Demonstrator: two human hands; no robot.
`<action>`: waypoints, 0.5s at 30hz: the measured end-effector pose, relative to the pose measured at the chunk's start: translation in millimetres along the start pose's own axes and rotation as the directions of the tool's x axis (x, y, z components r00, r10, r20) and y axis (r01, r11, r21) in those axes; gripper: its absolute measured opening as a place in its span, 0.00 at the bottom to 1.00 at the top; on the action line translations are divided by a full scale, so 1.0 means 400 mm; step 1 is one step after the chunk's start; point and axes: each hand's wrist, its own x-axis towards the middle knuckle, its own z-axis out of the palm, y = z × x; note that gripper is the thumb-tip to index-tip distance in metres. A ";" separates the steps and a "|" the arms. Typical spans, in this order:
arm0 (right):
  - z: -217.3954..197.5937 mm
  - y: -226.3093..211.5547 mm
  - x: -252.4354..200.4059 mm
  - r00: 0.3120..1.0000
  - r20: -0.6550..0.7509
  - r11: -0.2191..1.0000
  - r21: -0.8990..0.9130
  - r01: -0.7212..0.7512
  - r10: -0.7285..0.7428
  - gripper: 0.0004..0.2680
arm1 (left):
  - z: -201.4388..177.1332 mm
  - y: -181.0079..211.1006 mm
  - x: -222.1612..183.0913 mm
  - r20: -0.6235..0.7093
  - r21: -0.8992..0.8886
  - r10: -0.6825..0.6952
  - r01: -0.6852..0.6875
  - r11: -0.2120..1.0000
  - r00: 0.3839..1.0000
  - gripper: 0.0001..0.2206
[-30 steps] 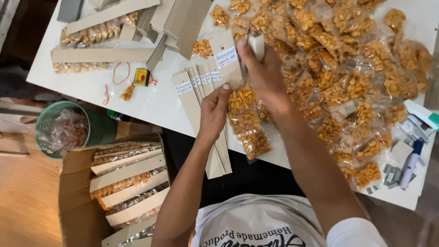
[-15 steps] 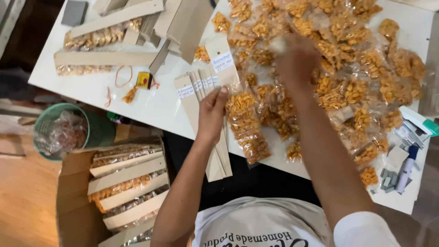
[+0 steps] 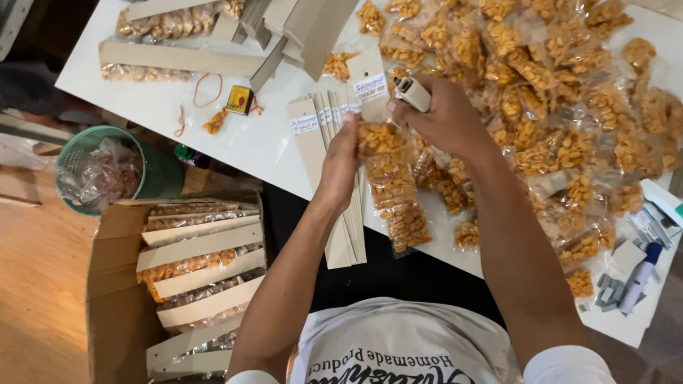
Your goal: The person repeatedly picks up clear plastic bags filled with orange snack pieces, places a paper label on each bag, and uses a handheld stapler to attach the label. Finished packages are placed into a cardboard box on the left side of the table.
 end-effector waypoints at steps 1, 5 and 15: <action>0.004 0.000 -0.002 1.000 -0.017 0.999 -0.027 -0.026 0.026 0.08 | -0.012 -0.027 0.016 0.062 0.040 0.182 -0.185 0.982 0.981 0.25; 0.007 -0.035 -0.018 0.993 -0.114 0.999 -0.024 -0.037 0.034 0.06 | -0.018 -0.059 0.038 0.081 0.204 0.439 -0.446 0.871 0.895 0.12; 0.089 -0.134 0.024 0.893 -0.375 0.744 0.664 0.072 0.248 0.20 | 0.002 -0.070 0.000 0.113 0.185 0.500 -0.512 0.838 0.859 0.13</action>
